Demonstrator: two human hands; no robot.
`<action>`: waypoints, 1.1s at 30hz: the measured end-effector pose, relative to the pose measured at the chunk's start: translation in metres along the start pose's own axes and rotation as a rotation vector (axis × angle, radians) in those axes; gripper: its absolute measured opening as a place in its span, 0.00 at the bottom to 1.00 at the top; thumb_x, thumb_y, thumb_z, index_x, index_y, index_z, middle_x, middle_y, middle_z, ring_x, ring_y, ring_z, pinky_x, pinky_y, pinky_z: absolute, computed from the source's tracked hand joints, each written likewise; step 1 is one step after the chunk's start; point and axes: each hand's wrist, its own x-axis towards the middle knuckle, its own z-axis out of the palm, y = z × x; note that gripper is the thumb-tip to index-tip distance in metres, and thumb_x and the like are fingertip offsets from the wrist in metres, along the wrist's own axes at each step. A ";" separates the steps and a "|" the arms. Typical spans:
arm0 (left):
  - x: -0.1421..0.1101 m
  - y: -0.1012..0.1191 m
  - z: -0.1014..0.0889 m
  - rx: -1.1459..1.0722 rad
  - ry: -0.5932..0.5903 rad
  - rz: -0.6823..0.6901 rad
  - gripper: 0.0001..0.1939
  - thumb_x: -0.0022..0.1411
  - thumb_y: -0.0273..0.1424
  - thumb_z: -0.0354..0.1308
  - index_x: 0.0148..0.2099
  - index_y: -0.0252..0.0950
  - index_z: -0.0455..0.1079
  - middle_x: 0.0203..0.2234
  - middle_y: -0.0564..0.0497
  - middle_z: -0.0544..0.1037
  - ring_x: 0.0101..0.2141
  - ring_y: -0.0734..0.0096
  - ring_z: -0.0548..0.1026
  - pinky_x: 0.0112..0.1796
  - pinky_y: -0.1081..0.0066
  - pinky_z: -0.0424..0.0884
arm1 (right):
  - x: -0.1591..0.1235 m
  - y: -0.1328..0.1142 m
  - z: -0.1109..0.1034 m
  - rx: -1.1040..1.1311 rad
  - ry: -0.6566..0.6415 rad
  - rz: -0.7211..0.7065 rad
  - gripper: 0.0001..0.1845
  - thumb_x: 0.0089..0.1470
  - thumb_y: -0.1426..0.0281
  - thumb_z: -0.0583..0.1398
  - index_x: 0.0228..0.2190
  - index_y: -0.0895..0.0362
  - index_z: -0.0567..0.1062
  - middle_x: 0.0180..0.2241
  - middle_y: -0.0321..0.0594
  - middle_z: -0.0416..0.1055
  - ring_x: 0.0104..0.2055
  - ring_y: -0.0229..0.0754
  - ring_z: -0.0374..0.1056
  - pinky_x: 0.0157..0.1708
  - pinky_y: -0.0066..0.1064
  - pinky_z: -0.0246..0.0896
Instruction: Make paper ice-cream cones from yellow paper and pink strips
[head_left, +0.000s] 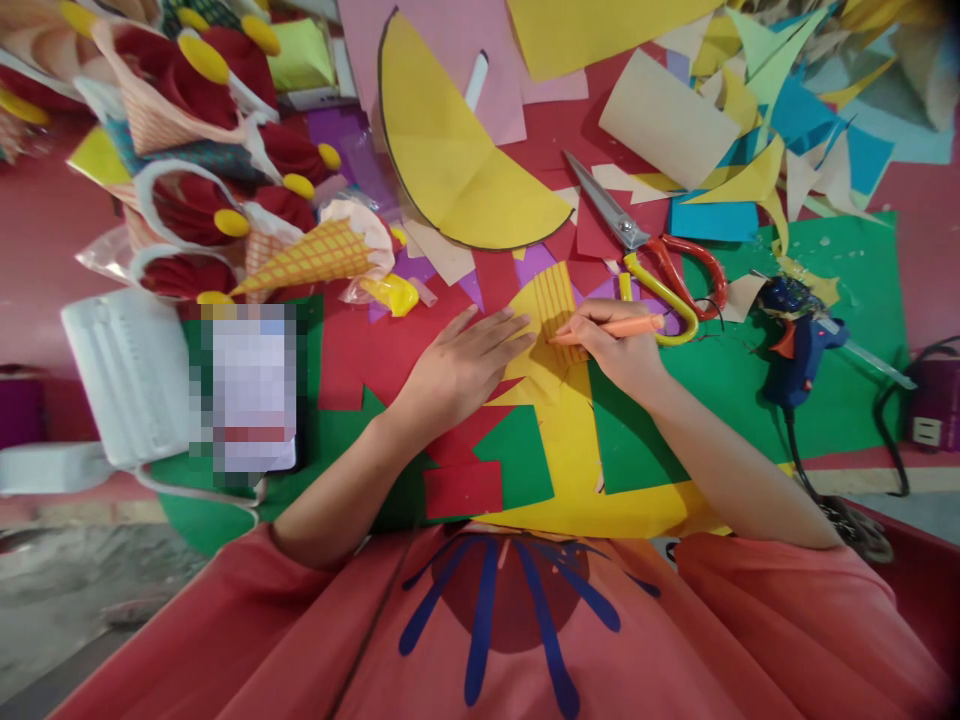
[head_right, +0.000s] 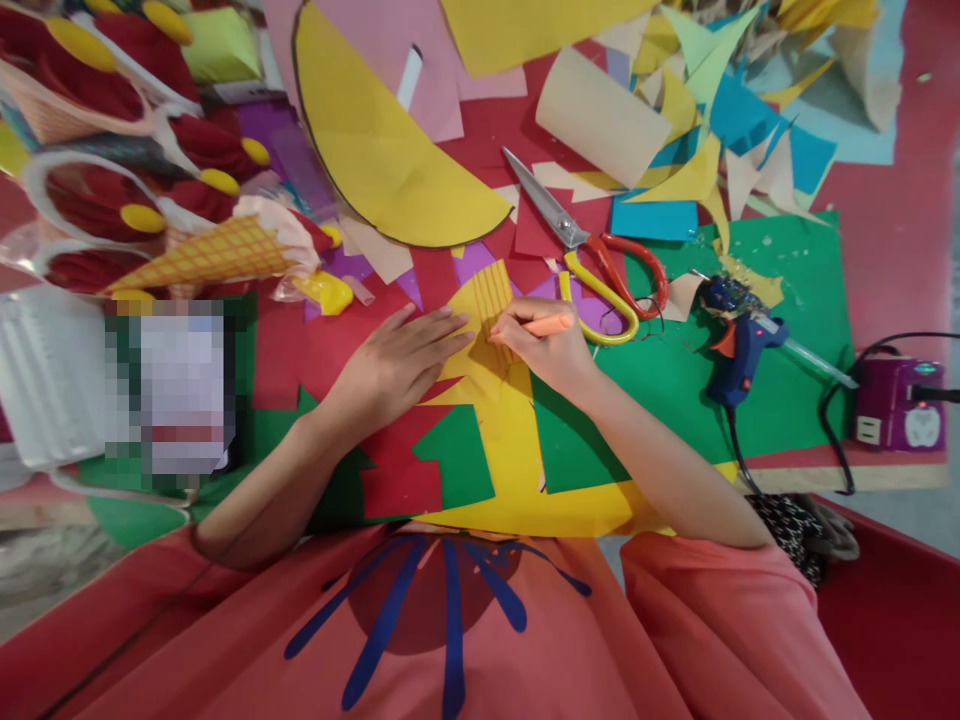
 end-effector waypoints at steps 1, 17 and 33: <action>0.000 0.000 0.000 0.004 0.004 0.005 0.20 0.68 0.23 0.43 0.58 0.34 0.66 0.57 0.44 0.71 0.58 0.61 0.68 0.58 0.53 0.64 | 0.000 0.000 0.000 0.005 0.001 -0.001 0.12 0.48 0.72 0.56 0.16 0.58 0.72 0.18 0.36 0.72 0.22 0.33 0.66 0.22 0.26 0.57; 0.000 0.000 -0.001 -0.030 -0.027 -0.023 0.20 0.68 0.23 0.42 0.58 0.35 0.66 0.57 0.44 0.71 0.59 0.62 0.67 0.59 0.53 0.62 | -0.002 0.001 -0.001 -0.021 -0.062 0.008 0.13 0.46 0.73 0.56 0.13 0.57 0.68 0.15 0.34 0.68 0.19 0.33 0.61 0.20 0.26 0.51; 0.000 0.000 -0.002 -0.074 -0.054 -0.053 0.21 0.68 0.23 0.42 0.59 0.35 0.66 0.58 0.44 0.69 0.60 0.62 0.65 0.61 0.51 0.59 | -0.003 -0.002 -0.003 0.009 -0.146 0.027 0.13 0.44 0.72 0.56 0.12 0.58 0.69 0.15 0.35 0.68 0.19 0.32 0.61 0.20 0.26 0.51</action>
